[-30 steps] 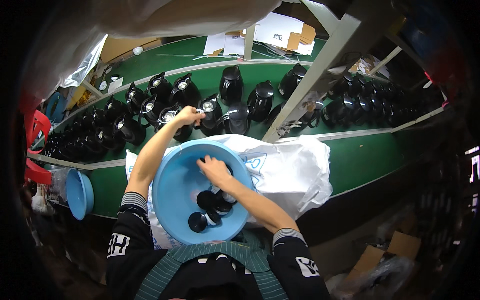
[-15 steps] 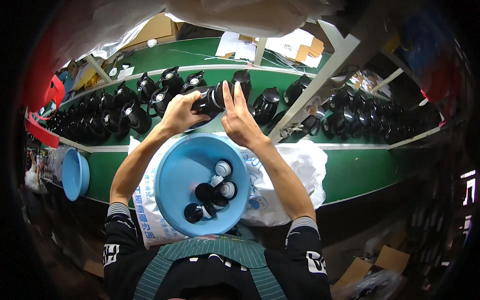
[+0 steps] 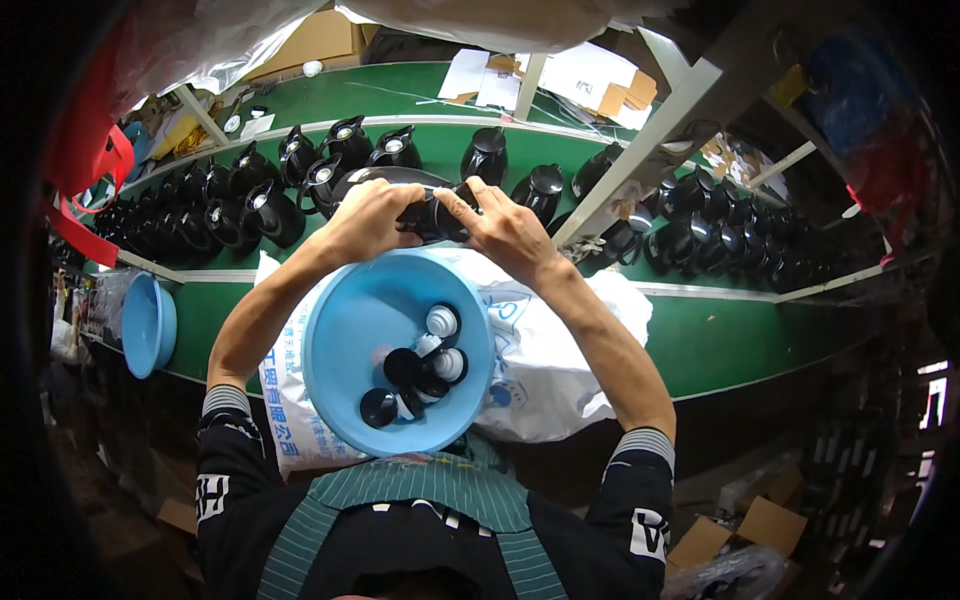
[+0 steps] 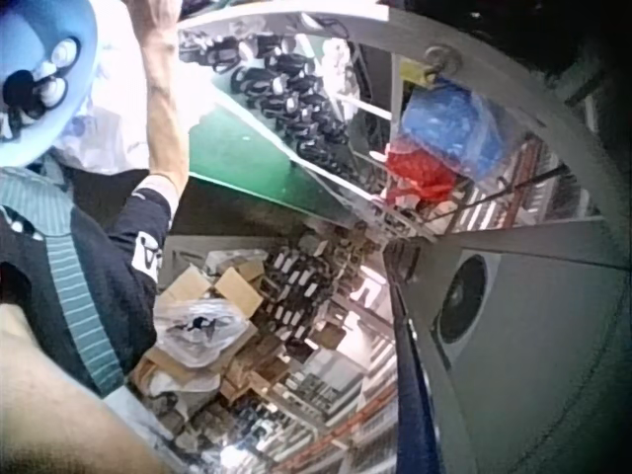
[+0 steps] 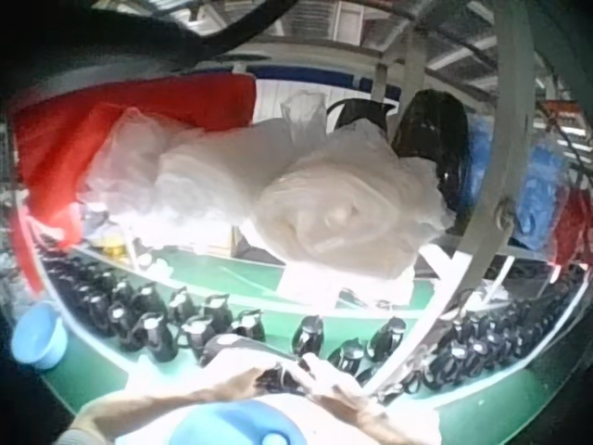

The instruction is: The person repeatedly picks black kettle bodies from a green workbench and white lids from a blue basin, then screws the lids onto the kettles by hand. The assembled kettles are placed back on the bench. The person briefly moves the basin and retrieves more lids from a cardboard box before continuing the same assembly steps.

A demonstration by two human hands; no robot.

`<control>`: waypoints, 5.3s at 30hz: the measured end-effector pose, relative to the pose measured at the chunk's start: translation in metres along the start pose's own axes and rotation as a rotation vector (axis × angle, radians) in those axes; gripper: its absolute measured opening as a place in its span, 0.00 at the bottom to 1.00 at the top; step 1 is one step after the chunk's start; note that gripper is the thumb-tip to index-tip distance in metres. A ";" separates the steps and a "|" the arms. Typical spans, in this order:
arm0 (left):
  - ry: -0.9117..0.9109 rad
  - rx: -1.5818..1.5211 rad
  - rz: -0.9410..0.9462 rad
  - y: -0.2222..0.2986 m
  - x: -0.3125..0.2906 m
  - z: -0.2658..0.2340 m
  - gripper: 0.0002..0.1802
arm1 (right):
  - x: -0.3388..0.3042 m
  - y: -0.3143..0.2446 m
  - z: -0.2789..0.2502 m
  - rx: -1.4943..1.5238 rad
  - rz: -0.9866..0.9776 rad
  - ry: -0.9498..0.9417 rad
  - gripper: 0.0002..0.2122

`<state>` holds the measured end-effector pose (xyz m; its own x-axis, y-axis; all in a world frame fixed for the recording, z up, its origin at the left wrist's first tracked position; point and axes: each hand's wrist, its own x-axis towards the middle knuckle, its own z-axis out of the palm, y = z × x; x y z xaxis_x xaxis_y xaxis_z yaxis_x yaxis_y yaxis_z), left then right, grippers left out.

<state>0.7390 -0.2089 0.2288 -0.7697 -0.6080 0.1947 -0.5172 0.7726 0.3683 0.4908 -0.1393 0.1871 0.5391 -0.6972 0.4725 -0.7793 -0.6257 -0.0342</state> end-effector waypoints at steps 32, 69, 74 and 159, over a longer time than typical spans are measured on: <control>0.314 -0.277 -0.109 -0.105 0.084 0.105 0.22 | -0.038 -0.026 0.093 1.698 1.316 0.027 0.48; 0.378 -0.437 -0.409 -0.187 -0.070 0.108 0.26 | 0.078 -0.025 0.142 1.400 0.788 0.349 0.24; 0.404 -0.441 -0.332 -0.148 -0.071 0.053 0.24 | 0.122 -0.042 0.178 1.248 0.546 0.541 0.17; 0.482 -0.441 -0.557 -0.278 0.099 0.169 0.27 | -0.058 -0.075 0.085 0.548 0.797 0.234 0.31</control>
<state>0.7432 -0.4530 -0.0084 -0.1519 -0.9661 0.2090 -0.5025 0.2576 0.8253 0.5446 -0.0817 0.0872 -0.2000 -0.9345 0.2946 -0.5997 -0.1210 -0.7910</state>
